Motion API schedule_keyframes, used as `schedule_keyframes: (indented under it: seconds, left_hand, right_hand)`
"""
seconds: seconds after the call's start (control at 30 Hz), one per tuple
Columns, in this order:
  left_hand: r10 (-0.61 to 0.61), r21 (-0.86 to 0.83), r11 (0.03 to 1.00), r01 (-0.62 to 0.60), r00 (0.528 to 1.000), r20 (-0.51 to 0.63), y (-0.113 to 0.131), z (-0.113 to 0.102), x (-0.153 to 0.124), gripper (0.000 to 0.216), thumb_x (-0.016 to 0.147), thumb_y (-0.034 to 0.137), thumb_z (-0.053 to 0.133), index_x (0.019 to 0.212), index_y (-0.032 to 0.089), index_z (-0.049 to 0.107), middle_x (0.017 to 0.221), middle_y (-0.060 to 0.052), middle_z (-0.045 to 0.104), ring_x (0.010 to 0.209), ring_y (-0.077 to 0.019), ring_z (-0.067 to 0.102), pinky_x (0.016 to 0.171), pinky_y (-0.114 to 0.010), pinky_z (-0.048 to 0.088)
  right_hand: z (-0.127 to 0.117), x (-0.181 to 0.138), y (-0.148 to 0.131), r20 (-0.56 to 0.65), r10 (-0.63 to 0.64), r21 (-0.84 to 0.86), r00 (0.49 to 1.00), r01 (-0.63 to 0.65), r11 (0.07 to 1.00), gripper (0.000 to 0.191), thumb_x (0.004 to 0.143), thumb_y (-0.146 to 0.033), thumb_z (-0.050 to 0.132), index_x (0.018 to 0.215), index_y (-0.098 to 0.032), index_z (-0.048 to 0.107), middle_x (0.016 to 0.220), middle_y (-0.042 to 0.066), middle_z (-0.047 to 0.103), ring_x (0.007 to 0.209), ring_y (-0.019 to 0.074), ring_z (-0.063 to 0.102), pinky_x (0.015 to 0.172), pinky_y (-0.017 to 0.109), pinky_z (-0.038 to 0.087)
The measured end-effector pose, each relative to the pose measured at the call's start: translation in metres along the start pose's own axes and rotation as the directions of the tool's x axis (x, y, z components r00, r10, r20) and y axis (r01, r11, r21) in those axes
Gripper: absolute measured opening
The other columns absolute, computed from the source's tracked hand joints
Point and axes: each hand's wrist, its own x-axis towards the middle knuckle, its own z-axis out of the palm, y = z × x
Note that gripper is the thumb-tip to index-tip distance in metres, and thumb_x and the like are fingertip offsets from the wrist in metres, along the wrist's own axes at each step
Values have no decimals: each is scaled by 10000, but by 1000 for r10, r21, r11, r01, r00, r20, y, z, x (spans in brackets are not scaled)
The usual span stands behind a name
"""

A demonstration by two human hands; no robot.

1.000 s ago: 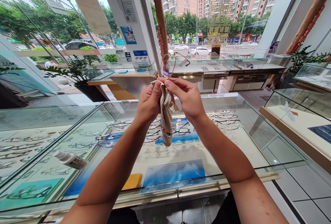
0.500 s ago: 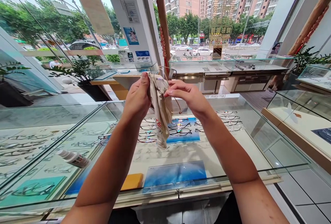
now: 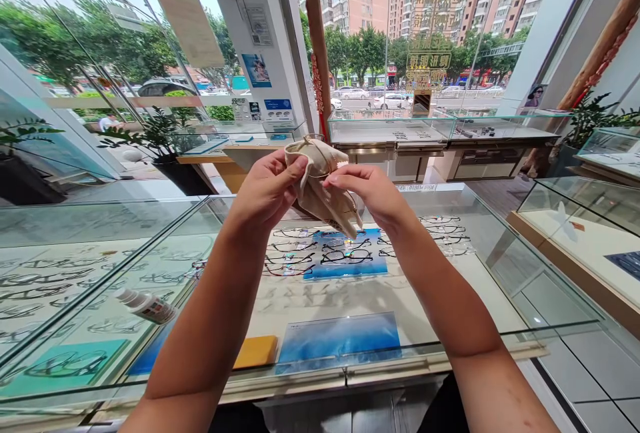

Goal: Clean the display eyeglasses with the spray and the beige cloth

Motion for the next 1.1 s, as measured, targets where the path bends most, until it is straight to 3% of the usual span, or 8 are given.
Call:
schedule_keyframes:
  seconds: [0.17, 0.37, 0.57, 0.73, 0.9, 1.0, 1.1]
  left_hand:
    - [49, 70, 996, -48, 999, -15, -2, 6, -4, 502, 743, 505, 1037, 1053, 200, 786, 925, -46, 804, 783, -192, 746, 748, -313, 619]
    - [220, 199, 963, -183, 958, -186, -8, 22, -7, 457, 836, 607, 948, 928, 198, 768, 830, -11, 747, 702, -138, 645, 662, -260, 526]
    - [315, 299, 928, -222, 896, -313, -10, 32, -10, 552, 932, 729, 805, 788, 213, 674, 664, 25, 591, 611, -124, 525, 575, -269, 439]
    - [178, 193, 971, -139, 964, -197, -11, 19, -7, 538, 962, 742, 759, 854, 217, 714, 750, -9, 687, 696, -164, 642, 628, -284, 502]
    - [126, 171, 977, -125, 992, 3, -4, 4, -4, 463, 877, 618, 907, 1084, 221, 791, 974, -57, 784, 853, -196, 718, 757, -293, 577]
    - [147, 220, 965, -143, 989, 0, -3, 6, -6, 533, 796, 568, 981, 1141, 223, 767, 978, -46, 776, 831, -192, 699, 754, -287, 575]
    - [229, 309, 931, -196, 971, -75, -4, 12, -8, 495, 813, 600, 958, 1035, 214, 742, 911, -33, 737, 798, -188, 667, 731, -286, 543]
  right_hand:
    - [1, -1, 0, 5, 26, 69, 1000, -26, 997, 197, 696, -431, 985, 727, -277, 866, 826, 10, 801, 878, 193, 675, 966, 371, 522]
    - [6, -2, 3, 74, 51, 43, 996, -54, 998, 254, 685, -439, 983, 810, -238, 894, 872, 44, 852, 932, 229, 736, 1028, 413, 545]
    - [6, -1, 5, 179, 17, 12, 984, -19, 1000, 157, 765, -380, 908, 796, -227, 899, 880, 33, 851, 880, 199, 721, 981, 376, 536]
    - [-3, -1, -2, 141, 18, 16, 990, -20, 1000, 147, 763, -363, 906, 766, -221, 868, 840, 37, 823, 844, 190, 710, 923, 364, 548]
    - [-11, -1, -7, 101, 41, 14, 994, -43, 999, 210, 744, -414, 944, 773, -228, 851, 846, 38, 815, 848, 193, 692, 863, 359, 566]
    - [-10, -1, -5, 120, 55, 73, 991, -64, 995, 254, 724, -442, 979, 792, -229, 858, 855, 37, 810, 874, 197, 713, 896, 363, 578]
    - [-5, 0, -2, 168, 68, 128, 983, -90, 988, 290, 704, -457, 1004, 811, -224, 868, 861, 35, 811, 864, 187, 724, 900, 356, 583]
